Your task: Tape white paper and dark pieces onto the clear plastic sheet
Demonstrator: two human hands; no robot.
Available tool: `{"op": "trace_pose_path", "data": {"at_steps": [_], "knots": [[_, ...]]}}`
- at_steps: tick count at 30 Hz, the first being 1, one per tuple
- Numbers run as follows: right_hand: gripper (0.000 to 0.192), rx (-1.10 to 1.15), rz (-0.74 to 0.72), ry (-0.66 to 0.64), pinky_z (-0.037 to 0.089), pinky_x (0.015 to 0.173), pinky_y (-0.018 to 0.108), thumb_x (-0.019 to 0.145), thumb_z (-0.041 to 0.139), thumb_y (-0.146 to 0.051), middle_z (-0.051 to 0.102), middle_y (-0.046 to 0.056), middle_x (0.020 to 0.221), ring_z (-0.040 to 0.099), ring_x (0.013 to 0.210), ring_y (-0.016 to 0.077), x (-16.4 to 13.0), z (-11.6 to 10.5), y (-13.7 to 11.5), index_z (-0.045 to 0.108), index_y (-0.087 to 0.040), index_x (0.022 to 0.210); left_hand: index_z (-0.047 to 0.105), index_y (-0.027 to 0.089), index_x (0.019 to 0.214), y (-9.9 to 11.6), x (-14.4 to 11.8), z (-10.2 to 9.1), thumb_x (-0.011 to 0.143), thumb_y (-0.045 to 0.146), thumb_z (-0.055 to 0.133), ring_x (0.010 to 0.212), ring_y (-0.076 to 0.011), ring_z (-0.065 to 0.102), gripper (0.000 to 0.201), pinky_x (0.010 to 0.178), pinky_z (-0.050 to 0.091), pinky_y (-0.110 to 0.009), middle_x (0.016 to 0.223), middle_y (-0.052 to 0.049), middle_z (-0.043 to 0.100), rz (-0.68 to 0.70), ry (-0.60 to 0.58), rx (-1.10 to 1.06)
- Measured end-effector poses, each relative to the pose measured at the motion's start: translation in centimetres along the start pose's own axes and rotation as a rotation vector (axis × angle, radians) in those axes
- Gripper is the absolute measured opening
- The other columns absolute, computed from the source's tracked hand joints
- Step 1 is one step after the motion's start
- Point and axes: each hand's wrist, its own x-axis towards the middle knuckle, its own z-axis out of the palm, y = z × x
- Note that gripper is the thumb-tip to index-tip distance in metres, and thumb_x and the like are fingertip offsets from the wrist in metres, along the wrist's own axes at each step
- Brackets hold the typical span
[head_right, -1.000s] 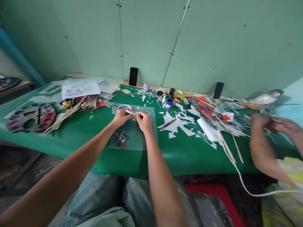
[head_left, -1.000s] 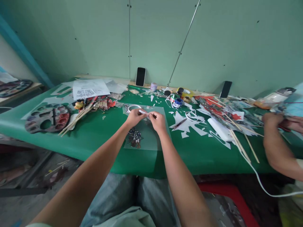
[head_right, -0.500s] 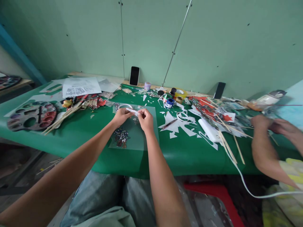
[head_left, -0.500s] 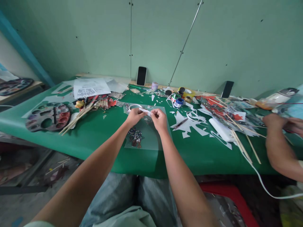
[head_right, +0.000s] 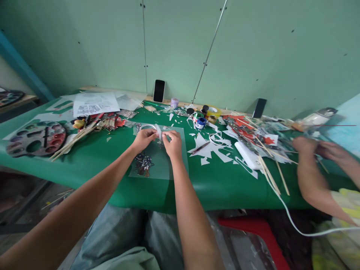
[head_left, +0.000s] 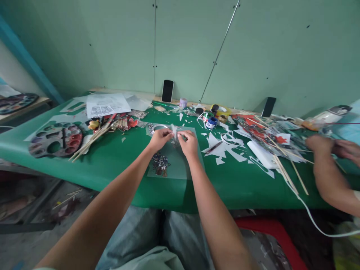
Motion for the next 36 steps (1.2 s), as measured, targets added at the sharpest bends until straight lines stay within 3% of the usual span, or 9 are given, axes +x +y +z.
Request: {"op": "trace_pose_path", "data": {"at_steps": [3,15,36], "knots": [[0.025,0.010,0.005,-0.016,0.050,0.081,0.036,0.088,0.052,-0.036,0.070,0.008,0.086,0.061,0.087,0.0222,0.0,0.1,0.2,0.071,-0.021,0.080,0.069,0.013,0.080,-0.2,0.1,0.0,0.076,0.049,0.062,0.053,-0.0105,0.046,0.037,0.052,0.032,-0.024,0.061,0.000,0.056,0.005,0.016,0.039],[0.028,0.078,0.077,-0.043,0.049,0.076,0.032,0.088,0.051,-0.038,0.070,0.008,0.085,0.063,0.083,0.0213,0.0,-0.1,-0.3,0.071,-0.020,0.080,0.057,0.016,0.072,0.2,0.0,0.0,0.083,0.043,0.052,0.054,-0.0115,0.046,0.029,0.057,0.033,-0.025,0.057,0.002,0.051,0.014,-0.055,0.077],[0.026,0.112,0.096,-0.070,0.049,0.068,0.030,0.083,0.050,-0.035,0.069,0.006,0.079,0.062,0.071,0.0187,0.0,-0.2,-1.1,0.069,-0.020,0.073,0.055,0.017,0.071,0.2,0.0,0.0,0.082,0.039,0.053,0.058,-0.0124,0.046,0.025,0.062,0.036,-0.026,0.058,0.003,0.051,-0.009,-0.114,0.038]]}}
